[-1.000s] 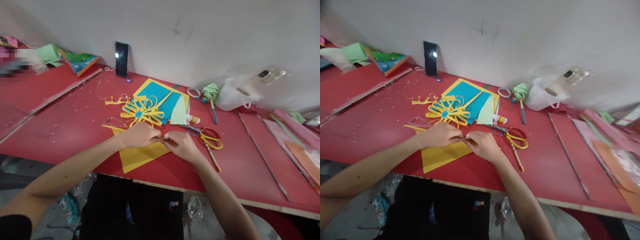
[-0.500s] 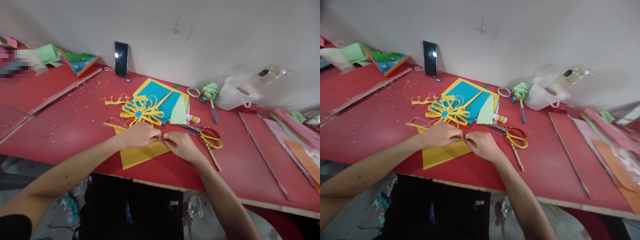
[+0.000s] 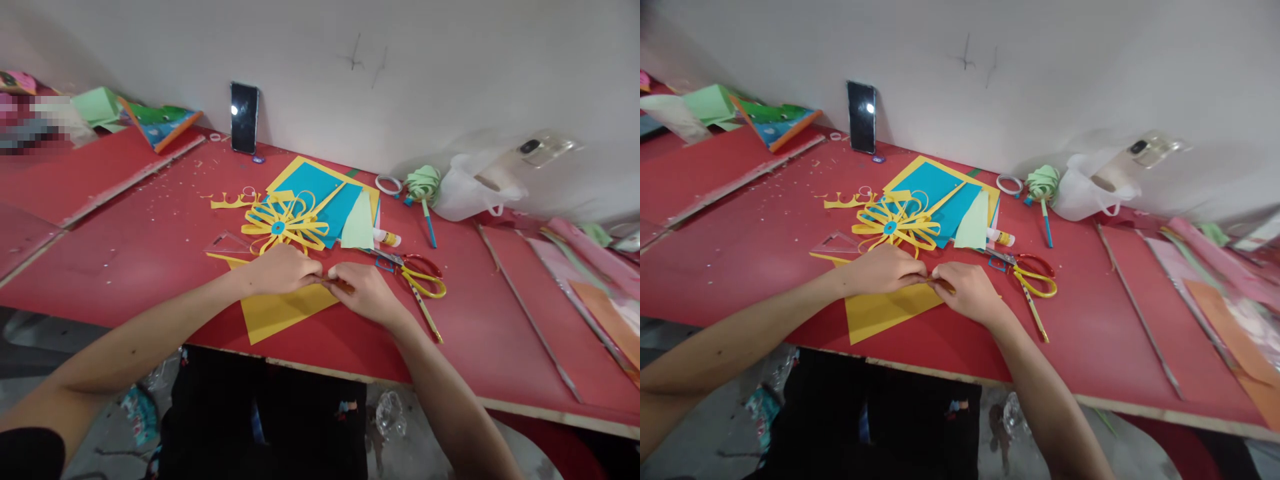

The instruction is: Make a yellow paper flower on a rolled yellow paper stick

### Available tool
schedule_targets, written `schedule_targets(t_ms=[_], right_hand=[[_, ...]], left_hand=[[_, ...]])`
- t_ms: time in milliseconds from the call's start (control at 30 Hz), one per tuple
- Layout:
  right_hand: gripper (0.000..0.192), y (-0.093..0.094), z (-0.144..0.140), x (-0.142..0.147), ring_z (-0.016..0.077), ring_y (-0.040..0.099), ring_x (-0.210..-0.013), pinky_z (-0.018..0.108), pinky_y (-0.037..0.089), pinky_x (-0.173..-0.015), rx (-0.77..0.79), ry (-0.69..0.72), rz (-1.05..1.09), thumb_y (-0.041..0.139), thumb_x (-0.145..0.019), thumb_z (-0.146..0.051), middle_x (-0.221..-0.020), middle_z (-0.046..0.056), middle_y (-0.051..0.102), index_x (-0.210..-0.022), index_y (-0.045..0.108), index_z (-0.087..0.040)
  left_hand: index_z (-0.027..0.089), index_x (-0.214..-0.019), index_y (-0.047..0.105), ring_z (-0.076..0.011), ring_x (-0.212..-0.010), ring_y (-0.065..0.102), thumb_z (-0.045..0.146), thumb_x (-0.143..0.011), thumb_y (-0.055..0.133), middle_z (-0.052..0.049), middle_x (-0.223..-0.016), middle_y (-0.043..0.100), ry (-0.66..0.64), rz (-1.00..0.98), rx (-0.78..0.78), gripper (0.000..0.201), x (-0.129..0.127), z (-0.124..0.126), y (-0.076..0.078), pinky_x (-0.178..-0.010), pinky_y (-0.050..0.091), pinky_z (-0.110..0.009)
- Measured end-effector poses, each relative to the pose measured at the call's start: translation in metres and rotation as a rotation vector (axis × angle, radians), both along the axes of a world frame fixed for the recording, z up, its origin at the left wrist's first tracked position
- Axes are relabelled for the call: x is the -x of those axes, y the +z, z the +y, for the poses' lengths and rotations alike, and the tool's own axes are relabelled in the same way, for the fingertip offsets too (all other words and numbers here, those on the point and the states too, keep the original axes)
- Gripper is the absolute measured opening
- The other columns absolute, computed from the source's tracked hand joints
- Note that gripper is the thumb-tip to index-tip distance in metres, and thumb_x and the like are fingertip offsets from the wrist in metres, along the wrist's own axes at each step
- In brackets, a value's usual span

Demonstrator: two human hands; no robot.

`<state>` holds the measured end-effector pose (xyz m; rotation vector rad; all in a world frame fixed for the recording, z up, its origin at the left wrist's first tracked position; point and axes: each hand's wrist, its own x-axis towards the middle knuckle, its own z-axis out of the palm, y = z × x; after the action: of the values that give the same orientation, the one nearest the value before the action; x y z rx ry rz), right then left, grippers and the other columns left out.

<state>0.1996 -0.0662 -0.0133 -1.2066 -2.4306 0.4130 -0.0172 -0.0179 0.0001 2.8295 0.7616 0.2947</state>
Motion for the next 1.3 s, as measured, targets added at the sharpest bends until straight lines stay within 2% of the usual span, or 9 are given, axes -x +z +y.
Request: schedule_targets(t_ms=[233, 500, 733, 967, 1133, 1300], right_hand=[[0.011, 0.0028, -0.0011, -0.0005, 0.0163, 0.063, -0.073, 0.025, 0.039, -0.064, 0.016, 0.023, 0.008, 0.052, -0.091, -0.020, -0.082, 0.004, 0.069, -0.093, 0.062, -0.019], [0.011, 0.0041, -0.0017, 0.0002, 0.0156, 0.060, -0.069, 0.025, 0.036, -0.062, 0.016, 0.021, -0.050, 0.052, -0.092, -0.022, -0.075, 0.003, 0.065, -0.086, 0.061, -0.018], [0.008, 0.0027, -0.0018, -0.0001, 0.0137, 0.056, -0.063, 0.024, 0.034, -0.058, -0.037, 0.009, -0.007, 0.056, -0.089, -0.020, -0.071, 0.001, 0.062, -0.082, 0.059, -0.018], [0.009, 0.0009, -0.0004, 0.0001, 0.0158, 0.061, -0.069, 0.024, 0.038, -0.062, -0.027, 0.012, 0.019, 0.056, -0.090, -0.019, -0.075, 0.004, 0.065, -0.084, 0.062, -0.018], [0.006, 0.0001, -0.0005, 0.0002, 0.0153, 0.061, -0.070, 0.024, 0.036, -0.060, 0.020, -0.011, 0.018, 0.058, -0.089, -0.022, -0.079, 0.003, 0.068, -0.087, 0.062, -0.019], [0.012, 0.0027, -0.0012, 0.0009, 0.0142, 0.061, -0.068, 0.024, 0.035, -0.060, 0.032, 0.005, -0.012, 0.053, -0.094, -0.026, -0.078, 0.003, 0.068, -0.091, 0.063, -0.019]], left_hand=[[0.018, -0.089, 0.067, -0.0163, -0.065, 0.064, 0.033, -0.093, 0.054, -0.002, -0.069, 0.069, 0.004, 0.021, -0.040, 0.020, -0.0008, -0.0010, 0.0019, -0.052, 0.026, -0.027], [0.020, -0.088, 0.069, -0.0158, -0.070, 0.066, 0.028, -0.089, 0.059, -0.001, -0.072, 0.071, 0.014, -0.025, 0.007, 0.013, -0.0013, -0.0012, 0.0022, -0.054, 0.028, -0.026], [0.021, -0.088, 0.071, -0.0155, -0.068, 0.065, 0.034, -0.091, 0.057, -0.001, -0.070, 0.071, 0.037, -0.048, 0.037, 0.019, -0.0016, 0.0002, -0.0004, -0.055, 0.029, -0.026], [0.024, -0.090, 0.072, -0.0157, -0.068, 0.065, 0.034, -0.092, 0.055, -0.001, -0.073, 0.072, 0.038, -0.023, 0.070, 0.020, -0.0007, 0.0015, -0.0011, -0.055, 0.029, -0.026], [0.021, -0.087, 0.071, -0.0159, -0.067, 0.065, 0.033, -0.091, 0.057, -0.001, -0.069, 0.070, 0.032, -0.008, 0.045, 0.018, -0.0005, 0.0007, 0.0013, -0.055, 0.028, -0.026], [0.021, -0.085, 0.070, -0.0151, -0.068, 0.065, 0.030, -0.089, 0.060, 0.000, -0.069, 0.069, 0.023, -0.033, 0.036, 0.014, 0.0001, 0.0009, 0.0022, -0.055, 0.028, -0.026]])
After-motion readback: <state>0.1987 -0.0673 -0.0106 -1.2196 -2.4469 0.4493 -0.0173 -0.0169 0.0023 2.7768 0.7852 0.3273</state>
